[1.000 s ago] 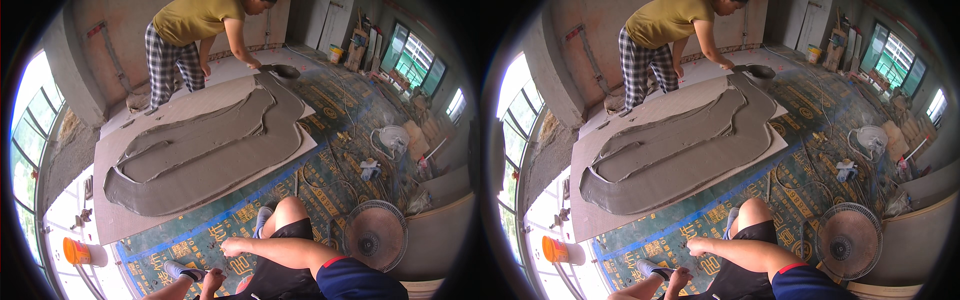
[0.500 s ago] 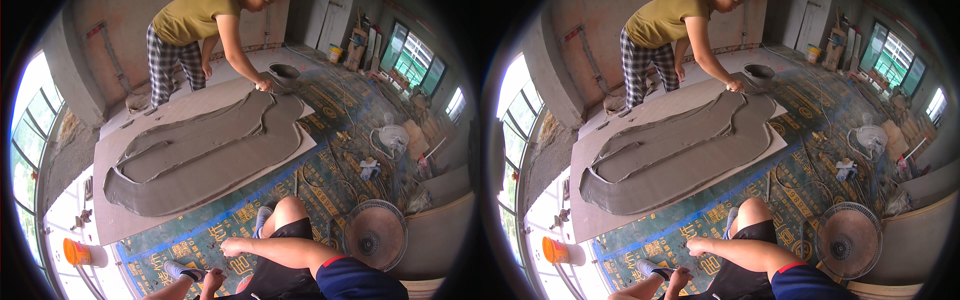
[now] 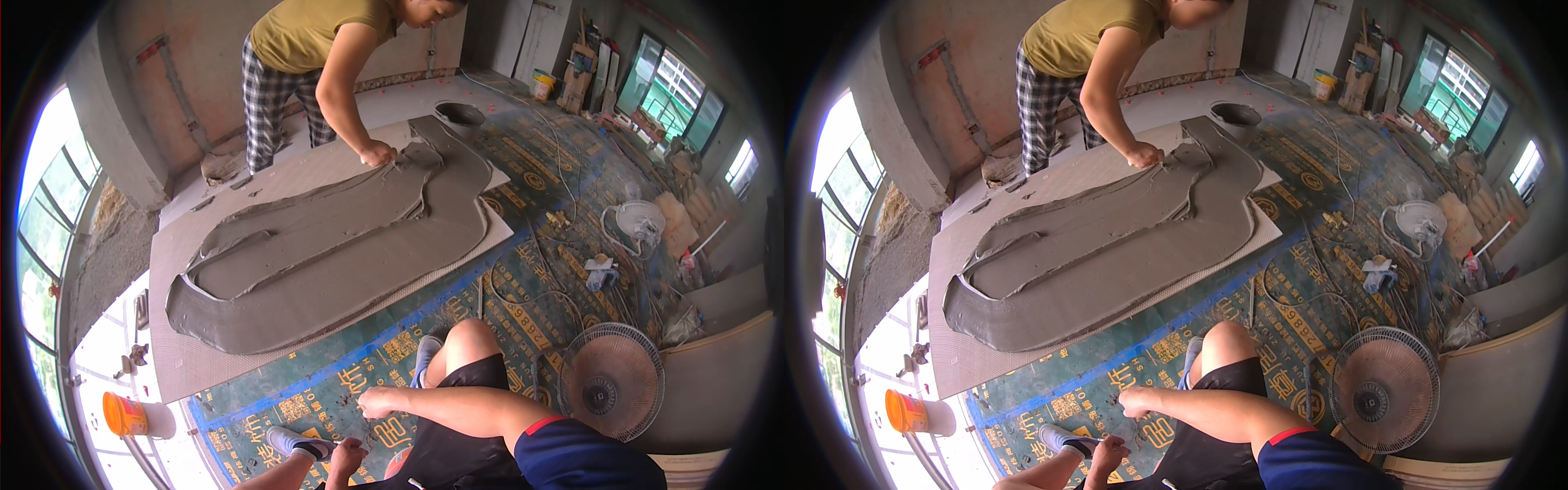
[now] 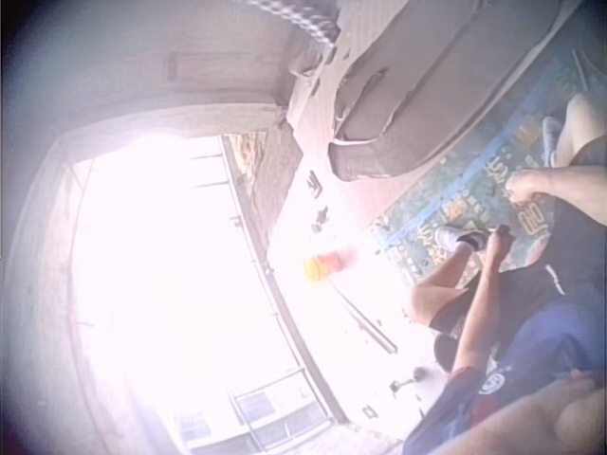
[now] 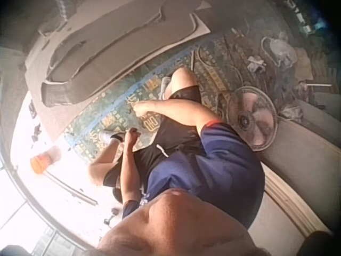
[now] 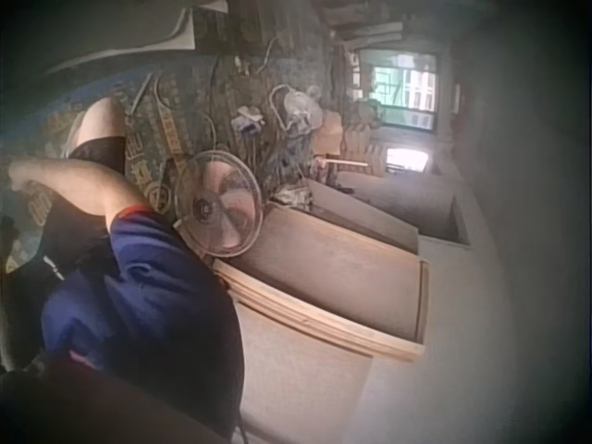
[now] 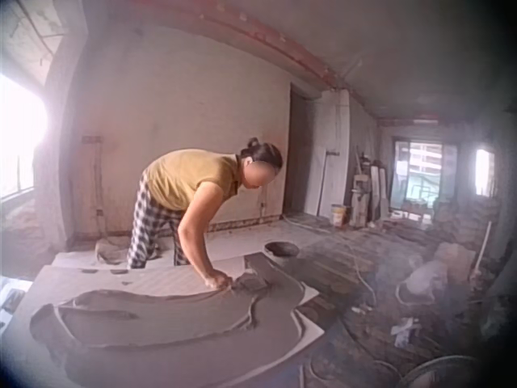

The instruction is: Apply mortar to the back of a large floor tile using a trowel.

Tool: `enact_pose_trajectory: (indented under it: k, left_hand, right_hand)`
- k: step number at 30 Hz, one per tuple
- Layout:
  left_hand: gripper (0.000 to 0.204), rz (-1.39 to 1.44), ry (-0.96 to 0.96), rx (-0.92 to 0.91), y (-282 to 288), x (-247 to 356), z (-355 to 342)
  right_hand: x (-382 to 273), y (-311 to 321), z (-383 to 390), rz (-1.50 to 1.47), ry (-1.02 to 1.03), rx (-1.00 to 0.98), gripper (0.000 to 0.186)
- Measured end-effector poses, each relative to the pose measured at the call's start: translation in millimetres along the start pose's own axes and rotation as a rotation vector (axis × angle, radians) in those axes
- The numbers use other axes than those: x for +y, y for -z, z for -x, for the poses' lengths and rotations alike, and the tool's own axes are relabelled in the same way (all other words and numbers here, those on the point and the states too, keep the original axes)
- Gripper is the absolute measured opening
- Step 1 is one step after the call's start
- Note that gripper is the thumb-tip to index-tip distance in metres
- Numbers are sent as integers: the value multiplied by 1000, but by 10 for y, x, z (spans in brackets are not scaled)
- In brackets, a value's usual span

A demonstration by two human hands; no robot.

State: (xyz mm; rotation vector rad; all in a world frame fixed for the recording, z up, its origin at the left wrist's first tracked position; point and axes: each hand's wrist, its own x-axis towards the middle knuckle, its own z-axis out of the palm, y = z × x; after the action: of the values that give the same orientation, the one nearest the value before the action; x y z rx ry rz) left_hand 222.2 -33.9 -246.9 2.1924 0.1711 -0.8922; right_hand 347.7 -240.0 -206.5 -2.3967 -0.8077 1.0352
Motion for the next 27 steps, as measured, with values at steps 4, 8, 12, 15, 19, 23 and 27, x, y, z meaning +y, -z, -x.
enact_pose_trajectory:
  k: [4,8,12,15,19,23,27]
  left_hand:
    - [39,4,-5,-6,15,26,22]
    - [40,2,-8,-11,9,24,5]
    - [40,47,2,-16,-9,-38,-2]
    - [38,19,-82,37,-43,-104,-31]
    - [38,19,-75,26,-47,-91,-38]
    - [37,1,-76,27,-15,19,5]
    - [40,40,-3,-8,-40,-126,-40]
  right_hand:
    - [-14,30,16,-4,14,5,24]
    - [-23,51,45,-3,15,-2,24]
    - [-22,14,16,-19,24,35,26]
    - [-29,28,22,20,43,30,29]
    - [-10,16,13,2,30,21,31]
    - [11,2,11,0,13,18,30]
    - [-49,50,31,4,28,0,30]
